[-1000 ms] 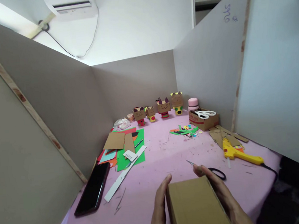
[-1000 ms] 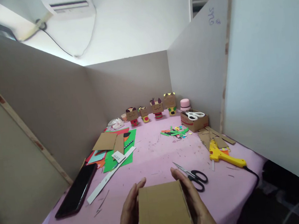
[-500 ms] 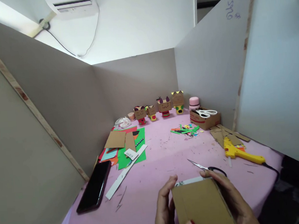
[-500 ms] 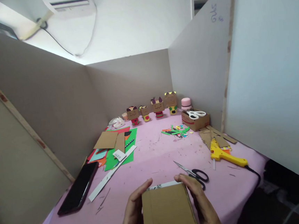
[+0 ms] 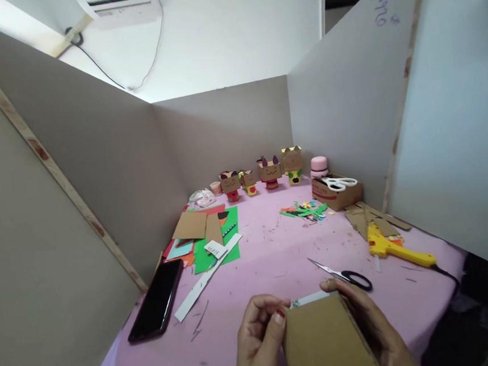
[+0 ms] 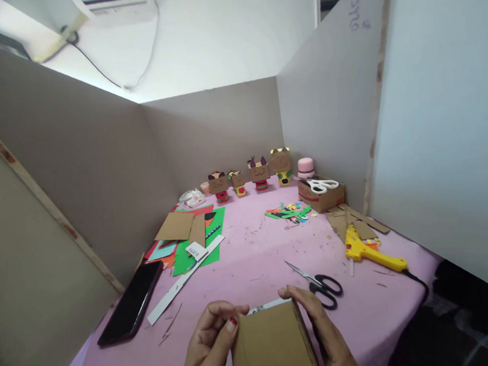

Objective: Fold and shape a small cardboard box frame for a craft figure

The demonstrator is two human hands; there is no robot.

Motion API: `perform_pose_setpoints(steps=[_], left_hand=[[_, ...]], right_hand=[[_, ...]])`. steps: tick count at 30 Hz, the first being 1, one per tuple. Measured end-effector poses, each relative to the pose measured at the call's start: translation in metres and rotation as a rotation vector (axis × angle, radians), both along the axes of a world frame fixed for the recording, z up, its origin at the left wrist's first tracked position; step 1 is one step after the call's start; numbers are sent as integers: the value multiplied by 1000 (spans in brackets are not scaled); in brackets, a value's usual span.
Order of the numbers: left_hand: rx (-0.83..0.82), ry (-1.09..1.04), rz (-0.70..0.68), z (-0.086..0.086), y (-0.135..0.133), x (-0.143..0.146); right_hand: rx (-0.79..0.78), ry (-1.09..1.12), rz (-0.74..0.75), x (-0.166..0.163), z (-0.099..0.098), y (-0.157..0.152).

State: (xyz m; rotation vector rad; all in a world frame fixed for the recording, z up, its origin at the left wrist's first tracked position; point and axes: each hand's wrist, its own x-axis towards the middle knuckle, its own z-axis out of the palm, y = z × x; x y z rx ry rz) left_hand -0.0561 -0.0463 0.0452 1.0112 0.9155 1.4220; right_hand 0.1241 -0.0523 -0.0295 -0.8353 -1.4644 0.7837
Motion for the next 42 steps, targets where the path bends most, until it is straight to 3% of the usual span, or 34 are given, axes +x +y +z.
perform_pose_setpoints(steps=[4, 9, 13, 24, 31, 37, 42], left_hand=[[55, 126, -11, 2, 0, -4], [39, 110, -86, 7, 1, -10], [129, 179, -114, 6, 0, -9], [115, 246, -321, 10, -6, -16], [154, 321, -202, 8, 0, -14], [212, 366, -339, 1, 0, -16], [159, 272, -297, 0, 1, -13]], right_hand=[[15, -1, 8, 2, -2, 1], [-22, -39, 52, 7, -2, 0], [-31, -50, 67, 8, 0, -1], [-86, 18, 8, 7, -2, -2], [30, -69, 91, 14, -8, 3], [-71, 90, 37, 7, -7, 2], [-110, 82, 52, 5, -10, 1]])
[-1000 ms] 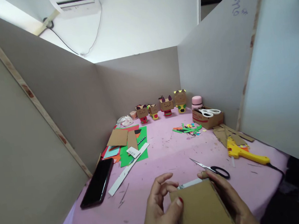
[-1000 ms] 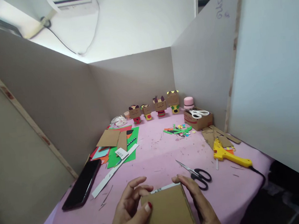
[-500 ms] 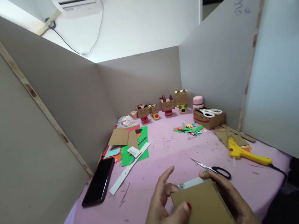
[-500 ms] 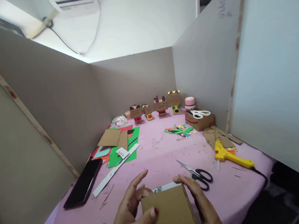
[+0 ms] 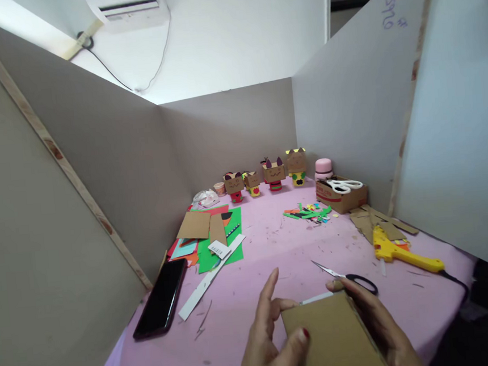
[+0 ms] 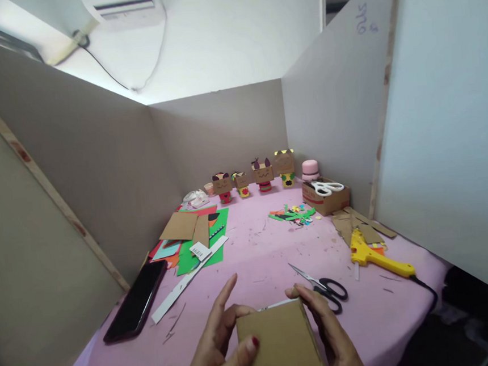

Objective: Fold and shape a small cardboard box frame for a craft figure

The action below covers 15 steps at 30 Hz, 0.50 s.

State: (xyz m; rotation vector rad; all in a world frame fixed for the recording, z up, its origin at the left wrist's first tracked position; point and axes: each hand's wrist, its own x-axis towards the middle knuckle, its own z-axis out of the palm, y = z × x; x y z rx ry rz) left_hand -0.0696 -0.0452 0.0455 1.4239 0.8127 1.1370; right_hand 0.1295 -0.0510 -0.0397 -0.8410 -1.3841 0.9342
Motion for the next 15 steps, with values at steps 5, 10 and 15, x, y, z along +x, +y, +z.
perform_pose_setpoints(steps=[5, 10, 15], left_hand=[[9, 67, 17, 2, 3, -4], [49, 126, -21, -1, 1, -5], [-10, -6, 62, 4, 0, 1]], right_hand=[[4, -8, 5, 1, 2, 1], [14, 26, 14, 1, 6, 1], [12, -98, -34, -3, 3, 4]])
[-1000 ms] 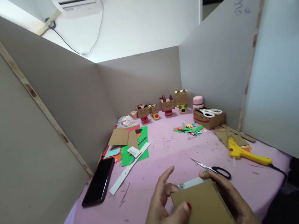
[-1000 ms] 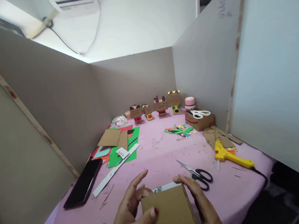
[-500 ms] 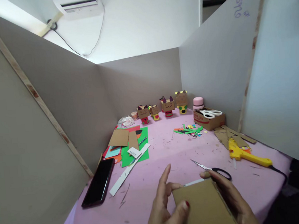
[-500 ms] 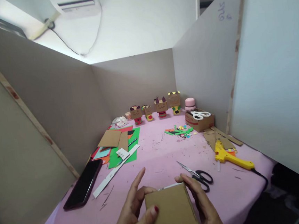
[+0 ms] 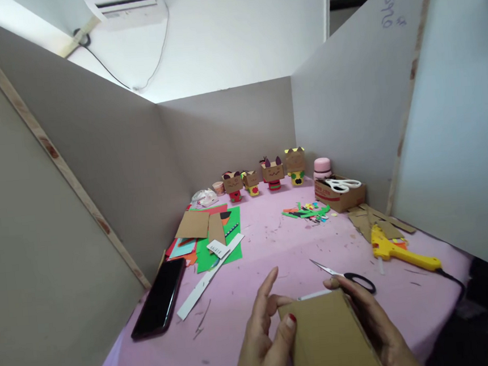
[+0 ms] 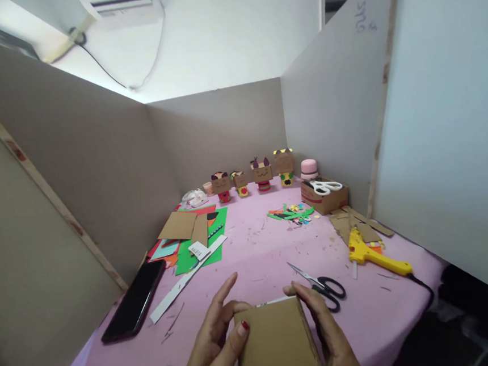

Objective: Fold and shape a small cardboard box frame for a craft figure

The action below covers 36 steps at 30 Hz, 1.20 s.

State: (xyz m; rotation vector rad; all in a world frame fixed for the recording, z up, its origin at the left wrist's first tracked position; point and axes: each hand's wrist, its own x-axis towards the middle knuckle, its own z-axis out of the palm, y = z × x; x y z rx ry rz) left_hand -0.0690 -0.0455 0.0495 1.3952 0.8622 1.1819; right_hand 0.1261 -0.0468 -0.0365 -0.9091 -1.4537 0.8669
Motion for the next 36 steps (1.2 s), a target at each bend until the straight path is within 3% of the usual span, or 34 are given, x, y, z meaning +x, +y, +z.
perform_pose_setpoints(steps=[6, 10, 14, 16, 19, 22, 24, 29, 33, 36], left_hand=[[143, 86, 218, -17, 8, -4], [323, 201, 225, -25, 8, -9], [454, 275, 141, -28, 4, -11], [415, 298, 152, -34, 2, -10], [229, 215, 142, -48, 3, -8], [86, 63, -109, -57, 11, -5], [87, 71, -162, -58, 18, -6], [84, 269, -118, -61, 32, -20], [-50, -48, 49, -71, 33, -23], [-156, -211, 195, -70, 34, -7]], right_hand=[[74, -268, -45, -10, 9, 8], [104, -332, 69, 2, -1, 6], [-77, -150, 129, 11, -1, 0], [-134, -65, 166, 11, 3, -1], [-146, -33, 151, 9, 7, 3], [-154, -26, 152, 7, 6, 9], [-142, -51, 112, 5, 7, 13], [-177, -180, 126, 1, 11, 18], [-225, -16, 162, 3, 8, 17], [-249, 160, 106, -1, 5, 22]])
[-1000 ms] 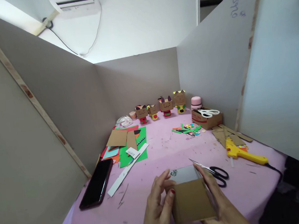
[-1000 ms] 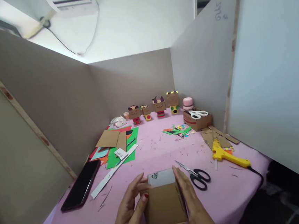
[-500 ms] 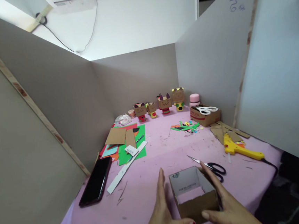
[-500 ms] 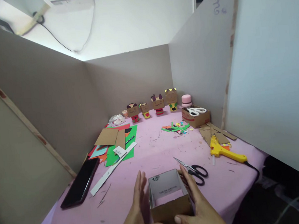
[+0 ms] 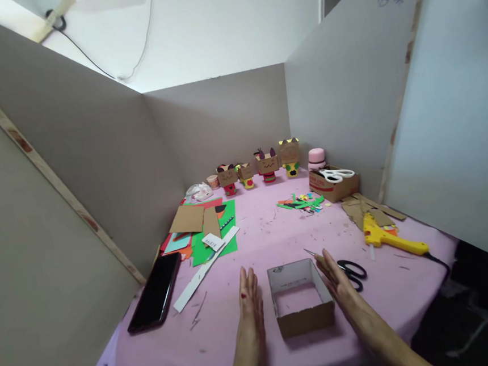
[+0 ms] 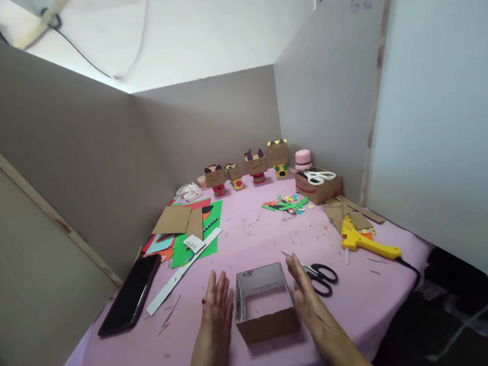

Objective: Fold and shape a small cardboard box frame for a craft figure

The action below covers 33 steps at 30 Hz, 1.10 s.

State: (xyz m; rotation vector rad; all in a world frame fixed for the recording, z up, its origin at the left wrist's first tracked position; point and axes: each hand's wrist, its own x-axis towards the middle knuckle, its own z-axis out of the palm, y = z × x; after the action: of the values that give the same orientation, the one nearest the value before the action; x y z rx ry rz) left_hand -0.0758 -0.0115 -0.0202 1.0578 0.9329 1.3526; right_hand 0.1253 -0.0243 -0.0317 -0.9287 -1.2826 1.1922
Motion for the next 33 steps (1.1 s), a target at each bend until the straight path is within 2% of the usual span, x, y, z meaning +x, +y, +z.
perform_pose_setpoints(steps=[4, 7, 15, 22, 33], left_hand=[[-96, -99, 75, 10, 0, 30], [-114, -119, 46, 15, 0, 40], [-105, -66, 66, 11, 8, 34], [-110, -136, 95, 13, 5, 34], [-107, -146, 122, 14, 10, 40]], right_hand=[[-76, 103, -93, -15, -3, 11], [-128, 122, -106, -25, -1, 14], [-176, 214, -89, -30, 8, 15], [-266, 370, -35, -30, 21, 13], [-199, 217, -121, -32, 12, 15]])
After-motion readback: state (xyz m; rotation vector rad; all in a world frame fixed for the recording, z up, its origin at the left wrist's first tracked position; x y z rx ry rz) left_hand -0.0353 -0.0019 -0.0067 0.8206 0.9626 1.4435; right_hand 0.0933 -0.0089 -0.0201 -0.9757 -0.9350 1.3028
